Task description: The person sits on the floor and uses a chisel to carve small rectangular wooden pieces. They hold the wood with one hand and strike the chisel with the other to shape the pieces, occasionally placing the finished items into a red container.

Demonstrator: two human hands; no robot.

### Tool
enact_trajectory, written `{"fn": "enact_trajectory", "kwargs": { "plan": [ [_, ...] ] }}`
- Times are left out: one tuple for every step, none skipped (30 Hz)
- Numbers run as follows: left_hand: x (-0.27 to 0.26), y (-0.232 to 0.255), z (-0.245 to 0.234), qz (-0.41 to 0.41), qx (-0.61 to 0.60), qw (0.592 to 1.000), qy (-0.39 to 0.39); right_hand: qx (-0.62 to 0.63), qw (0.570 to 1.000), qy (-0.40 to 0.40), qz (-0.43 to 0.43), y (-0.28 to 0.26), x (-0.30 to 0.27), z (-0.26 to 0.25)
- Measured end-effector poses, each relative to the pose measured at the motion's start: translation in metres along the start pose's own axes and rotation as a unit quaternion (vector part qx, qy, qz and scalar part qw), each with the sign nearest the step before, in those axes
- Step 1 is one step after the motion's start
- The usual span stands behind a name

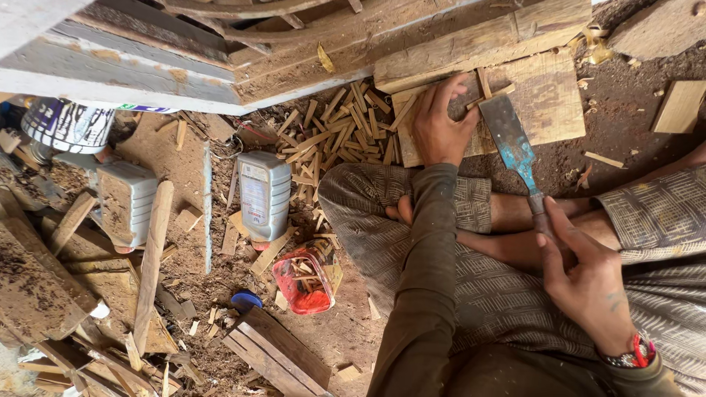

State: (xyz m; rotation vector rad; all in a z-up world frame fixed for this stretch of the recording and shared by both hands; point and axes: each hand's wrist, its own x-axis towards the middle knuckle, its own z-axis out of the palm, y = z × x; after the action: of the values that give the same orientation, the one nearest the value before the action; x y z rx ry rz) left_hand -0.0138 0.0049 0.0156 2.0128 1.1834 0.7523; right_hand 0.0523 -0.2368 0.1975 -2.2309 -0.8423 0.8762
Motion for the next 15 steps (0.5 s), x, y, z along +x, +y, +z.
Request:
{"fn": "enact_trajectory", "kwargs": {
  "plan": [
    [0.000,-0.001,0.001,-0.002,-0.003,1.000,0.000,-0.006,1.000,-0.001,-0.010,-0.001,0.003,0.002],
    [0.000,-0.001,0.001,-0.008,-0.002,1.000,0.000,-0.012,1.000,-0.003,-0.021,-0.002,0.007,0.003],
    [0.000,-0.001,0.002,-0.013,0.000,1.000,-0.001,-0.038,0.998,0.009,-0.056,-0.003,0.013,0.004],
    [0.000,-0.001,0.002,-0.017,0.001,1.000,-0.002,-0.063,0.994,0.021,-0.091,-0.004,0.019,0.006],
    [-0.001,-0.001,0.002,-0.021,-0.003,1.000,-0.001,-0.089,0.987,0.034,-0.126,-0.006,0.022,0.006],
    [-0.002,-0.001,0.001,-0.026,-0.006,1.000,0.001,-0.093,0.990,0.015,-0.103,-0.008,0.021,0.003],
    [-0.004,-0.001,0.001,-0.030,-0.009,0.999,0.003,-0.097,0.992,-0.003,-0.080,-0.010,0.021,0.000],
    [-0.001,-0.001,0.002,-0.015,-0.001,1.000,0.013,-0.099,0.993,-0.016,-0.059,-0.011,0.022,0.000],
    [0.001,-0.001,0.004,0.000,0.007,1.000,0.023,-0.069,0.994,0.001,-0.088,-0.012,0.022,0.001],
    [0.004,-0.002,0.005,0.012,0.017,0.999,0.037,-0.039,0.992,0.014,-0.120,-0.013,0.021,0.005],
    [0.009,-0.004,0.006,0.015,0.009,0.999,0.041,-0.008,0.988,0.028,-0.151,-0.012,0.023,0.009],
    [0.004,-0.006,0.006,0.011,0.001,0.999,0.037,-0.005,0.988,0.032,-0.152,-0.009,0.021,0.013],
    [-0.001,-0.008,0.006,0.007,-0.007,0.999,0.032,-0.002,0.988,0.036,-0.153,-0.005,0.022,0.019],
    [-0.007,-0.009,0.006,-0.002,-0.002,1.000,0.029,-0.001,0.988,0.036,-0.149,-0.002,0.015,0.020],
    [-0.008,-0.011,0.007,-0.010,0.003,1.000,0.026,-0.006,0.992,0.021,-0.128,-0.001,0.004,0.016]
  ]
}}
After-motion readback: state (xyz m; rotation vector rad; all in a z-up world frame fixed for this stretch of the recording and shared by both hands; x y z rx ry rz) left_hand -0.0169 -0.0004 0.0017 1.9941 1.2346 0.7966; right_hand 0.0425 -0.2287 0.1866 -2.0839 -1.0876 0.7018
